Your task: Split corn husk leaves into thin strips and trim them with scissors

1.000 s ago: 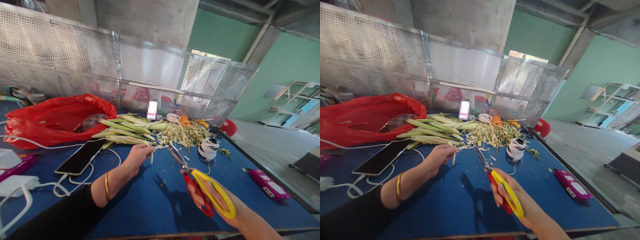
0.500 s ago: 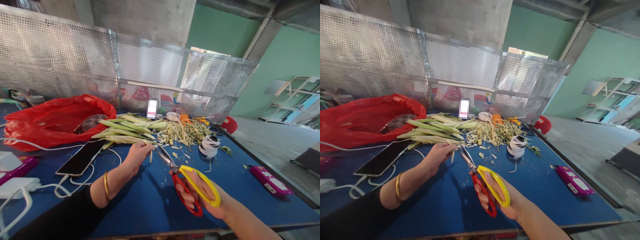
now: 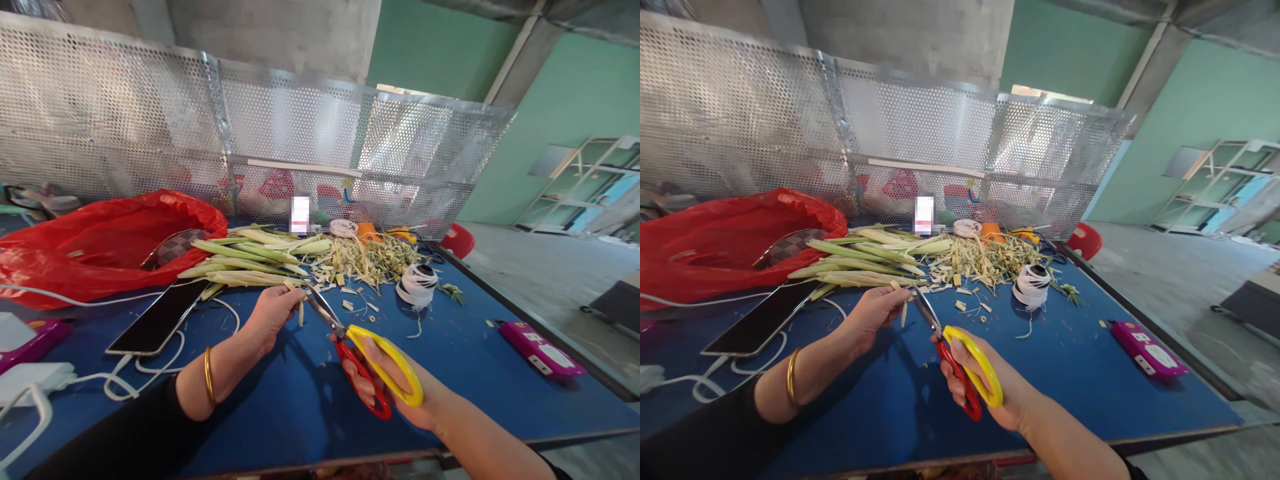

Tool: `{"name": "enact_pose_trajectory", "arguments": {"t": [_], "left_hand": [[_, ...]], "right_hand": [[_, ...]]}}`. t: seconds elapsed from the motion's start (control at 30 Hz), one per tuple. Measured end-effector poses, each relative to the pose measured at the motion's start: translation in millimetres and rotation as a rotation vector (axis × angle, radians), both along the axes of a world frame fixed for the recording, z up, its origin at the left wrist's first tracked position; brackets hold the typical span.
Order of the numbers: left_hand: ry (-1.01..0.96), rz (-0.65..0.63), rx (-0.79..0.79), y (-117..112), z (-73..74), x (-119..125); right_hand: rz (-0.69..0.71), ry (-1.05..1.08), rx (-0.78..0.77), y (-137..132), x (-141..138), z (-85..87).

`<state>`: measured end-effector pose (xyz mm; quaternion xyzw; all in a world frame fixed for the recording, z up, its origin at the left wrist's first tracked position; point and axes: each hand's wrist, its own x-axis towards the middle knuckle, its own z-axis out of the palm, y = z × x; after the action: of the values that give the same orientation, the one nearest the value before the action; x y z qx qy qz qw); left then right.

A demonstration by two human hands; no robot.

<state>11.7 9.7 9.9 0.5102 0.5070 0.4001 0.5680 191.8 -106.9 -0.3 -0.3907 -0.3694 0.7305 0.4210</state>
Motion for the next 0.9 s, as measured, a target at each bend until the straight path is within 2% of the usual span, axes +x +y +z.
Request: {"name": "enact_pose_trajectory", "arguments": {"t": [0.2, 0.53, 0.9], "left_hand": [[-0.01, -0.033, -0.035, -2, 0.7, 0], [-0.037, -0.003, -0.07, -2, 1.3, 1], [-0.072, 0.005, -0.096, 2, -1.5, 0]], "right_hand": [[-0.048, -0.119, 0.014, 4, -8, 4.6], [-0.146, -0.197, -0.034, 5, -18, 7.3], [-0.133, -0.283, 0.057, 8, -24, -12.9]]}}
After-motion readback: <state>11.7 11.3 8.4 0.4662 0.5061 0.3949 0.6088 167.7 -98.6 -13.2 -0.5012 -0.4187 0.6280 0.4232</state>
